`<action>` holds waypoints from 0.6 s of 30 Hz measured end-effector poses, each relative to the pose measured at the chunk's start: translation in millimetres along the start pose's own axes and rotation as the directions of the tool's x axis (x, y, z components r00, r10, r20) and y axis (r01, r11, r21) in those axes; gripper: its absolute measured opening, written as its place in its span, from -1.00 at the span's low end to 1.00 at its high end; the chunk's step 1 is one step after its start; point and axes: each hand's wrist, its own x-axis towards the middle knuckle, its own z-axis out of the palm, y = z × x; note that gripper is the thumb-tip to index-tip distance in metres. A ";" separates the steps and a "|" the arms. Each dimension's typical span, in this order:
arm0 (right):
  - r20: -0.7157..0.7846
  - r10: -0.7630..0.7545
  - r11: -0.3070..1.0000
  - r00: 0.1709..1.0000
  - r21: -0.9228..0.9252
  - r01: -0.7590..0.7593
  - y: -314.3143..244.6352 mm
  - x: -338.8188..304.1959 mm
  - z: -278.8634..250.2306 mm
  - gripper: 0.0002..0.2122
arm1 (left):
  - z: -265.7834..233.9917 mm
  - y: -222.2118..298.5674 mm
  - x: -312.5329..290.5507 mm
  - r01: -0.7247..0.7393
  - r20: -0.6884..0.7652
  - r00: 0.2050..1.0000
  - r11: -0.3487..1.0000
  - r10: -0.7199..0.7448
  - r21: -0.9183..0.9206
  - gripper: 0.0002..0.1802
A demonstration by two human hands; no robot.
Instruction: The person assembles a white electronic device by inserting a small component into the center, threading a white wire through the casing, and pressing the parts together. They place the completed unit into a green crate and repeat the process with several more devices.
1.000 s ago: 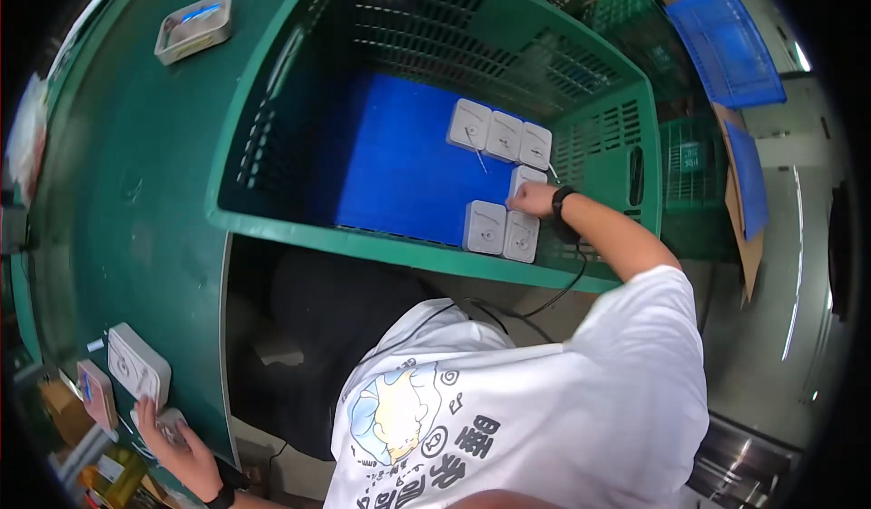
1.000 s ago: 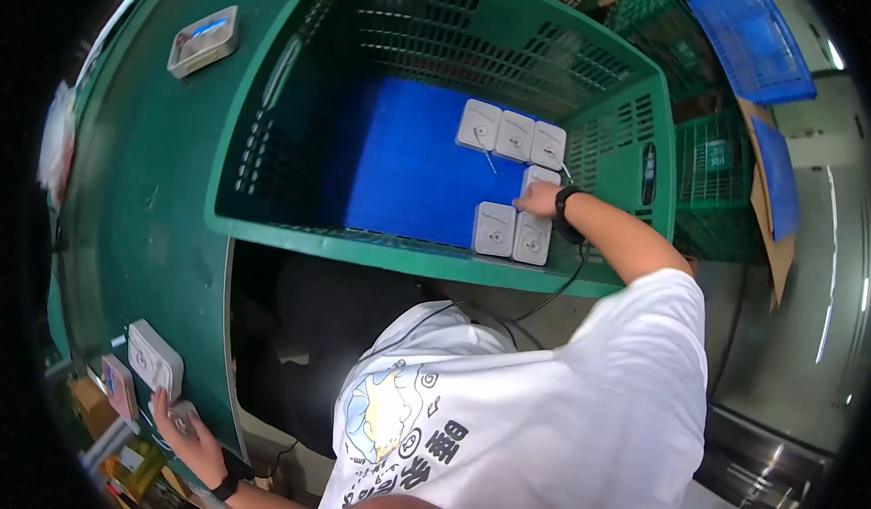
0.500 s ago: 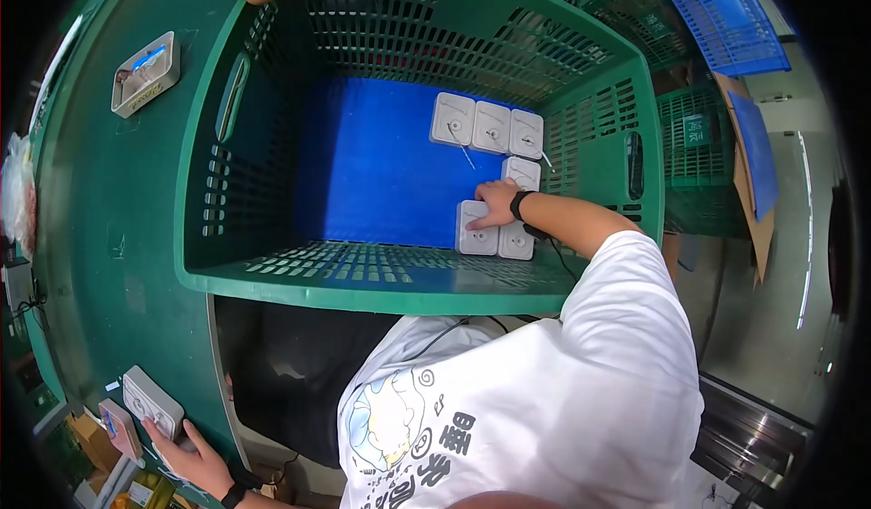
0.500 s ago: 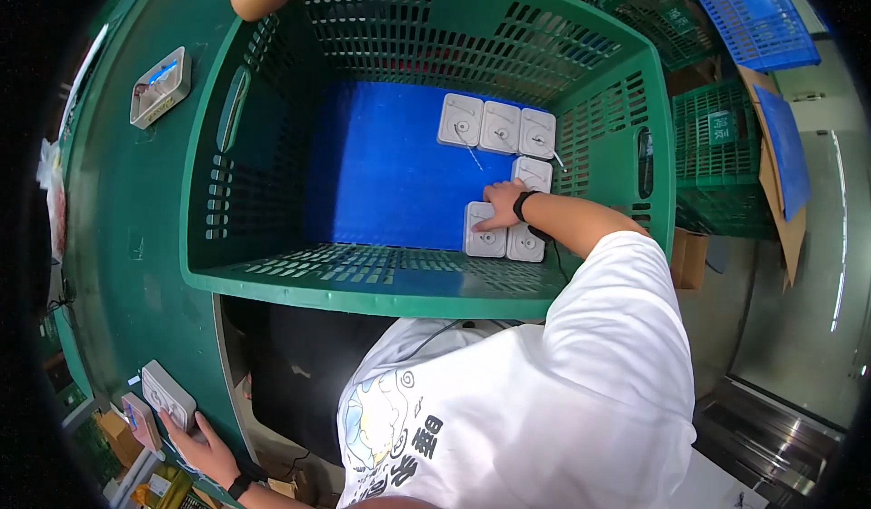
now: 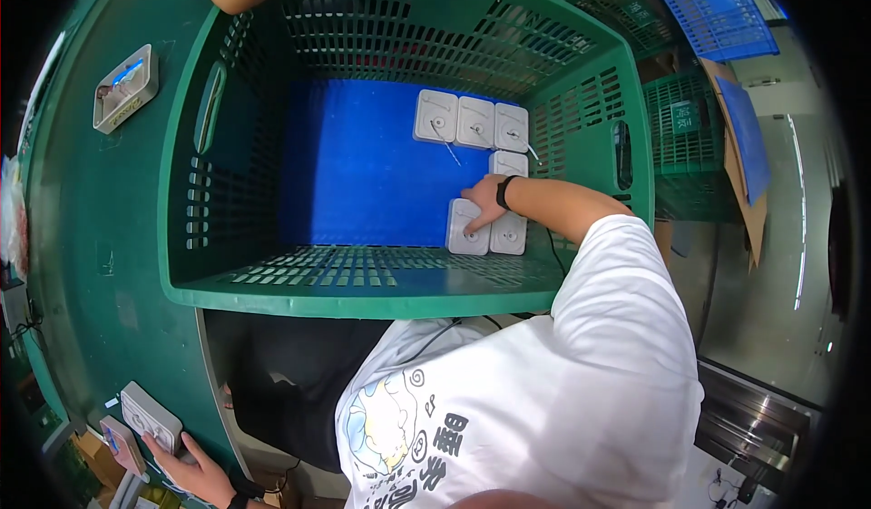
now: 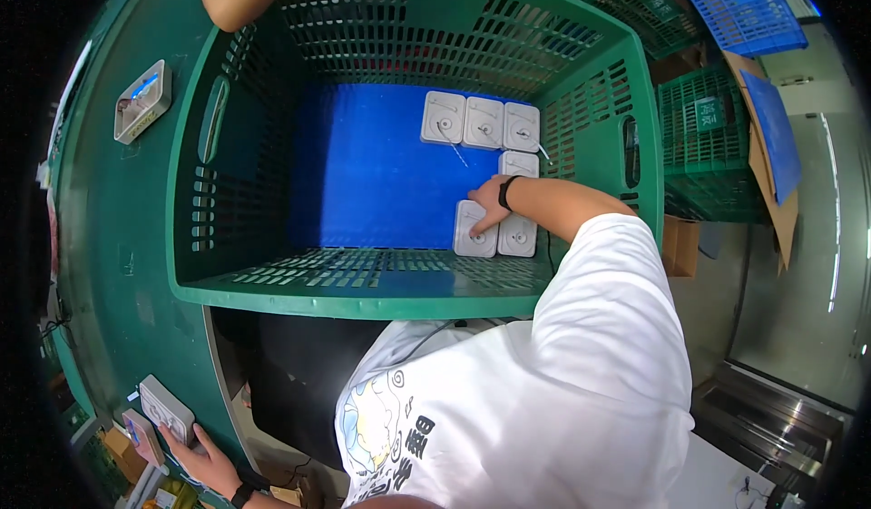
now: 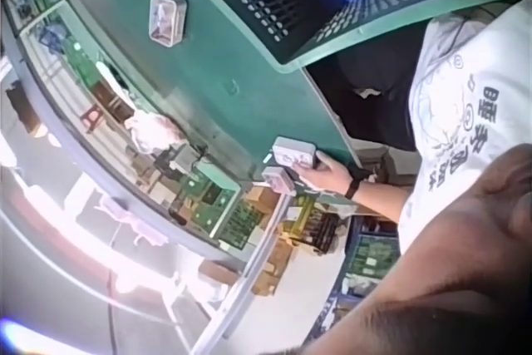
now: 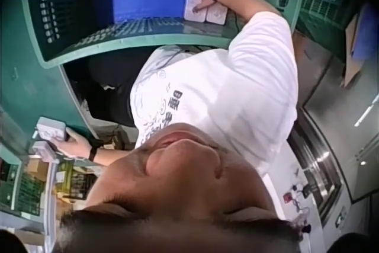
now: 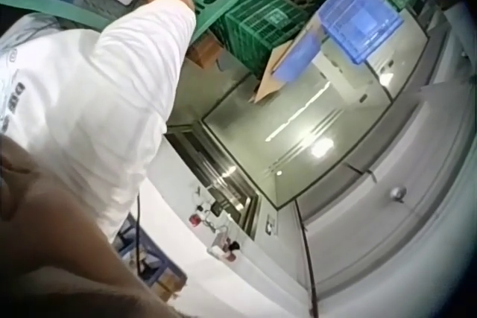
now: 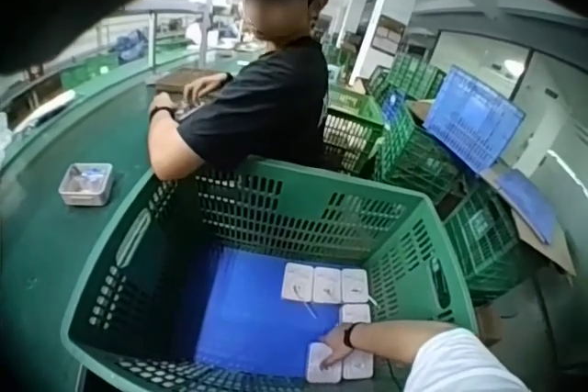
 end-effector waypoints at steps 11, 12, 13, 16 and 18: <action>-0.055 -0.121 0.993 0.991 0.005 0.121 8.6 -13.0 3.6 0.02 | 0.6 3.6 -2.5 -0.022 -0.016 1.000 1.000 0.022 -0.002 -0.24; -0.101 -0.139 0.987 0.985 0.069 0.147 8.1 -17.9 5.3 -0.01 | -1.9 4.8 -4.8 -0.015 -0.018 1.000 1.000 0.015 0.001 -0.24; -0.148 -0.148 0.976 0.978 0.140 0.169 6.0 -24.3 9.7 -0.04 | -3.1 6.0 -4.0 -0.017 -0.018 1.000 1.000 0.017 0.000 -0.24; -0.227 -0.077 0.982 0.971 0.154 0.113 -9.6 -38.6 18.8 -0.10 | -6.7 6.1 -3.6 0.009 -0.014 1.000 1.000 -0.009 -0.003 -0.24; -0.260 -0.034 0.984 0.965 0.160 0.078 -13.1 -47.4 21.4 -0.12 | -6.4 7.6 -6.0 0.055 0.010 0.998 0.998 -0.055 -0.013 -0.24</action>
